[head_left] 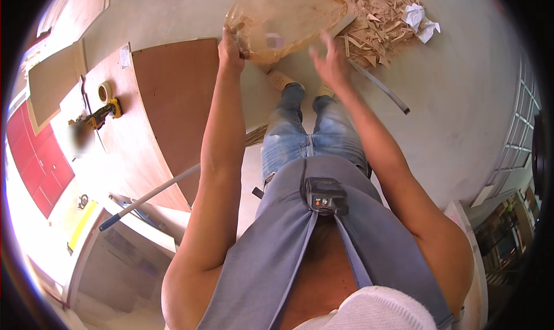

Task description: The recorder uses a broom and a handheld dustpan to sweep up wood shavings and debris from a concrete floor in a workshop.

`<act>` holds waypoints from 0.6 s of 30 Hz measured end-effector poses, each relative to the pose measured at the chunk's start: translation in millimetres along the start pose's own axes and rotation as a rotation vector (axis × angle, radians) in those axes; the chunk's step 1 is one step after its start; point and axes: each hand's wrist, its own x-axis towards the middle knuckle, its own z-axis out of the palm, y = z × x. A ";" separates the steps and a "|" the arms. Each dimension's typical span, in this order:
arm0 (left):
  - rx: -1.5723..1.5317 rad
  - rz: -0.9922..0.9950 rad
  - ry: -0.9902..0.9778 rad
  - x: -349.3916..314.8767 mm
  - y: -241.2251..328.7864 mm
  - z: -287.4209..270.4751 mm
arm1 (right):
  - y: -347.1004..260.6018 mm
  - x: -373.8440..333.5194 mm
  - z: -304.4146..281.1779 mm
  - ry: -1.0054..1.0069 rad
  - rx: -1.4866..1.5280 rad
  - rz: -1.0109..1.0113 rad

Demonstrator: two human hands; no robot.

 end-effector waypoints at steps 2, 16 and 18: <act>0.036 0.057 0.002 -0.3 -14.7 28.3 | 60.6 -64.8 2.8 -0.321 0.141 0.306; 0.264 0.018 -0.116 -4.8 -58.1 99.6 | 233.6 -28.5 -0.8 1.364 1.044 1.103; 0.286 0.033 -0.123 4.3 -55.9 95.5 | 257.2 -19.0 -22.5 1.443 1.045 1.074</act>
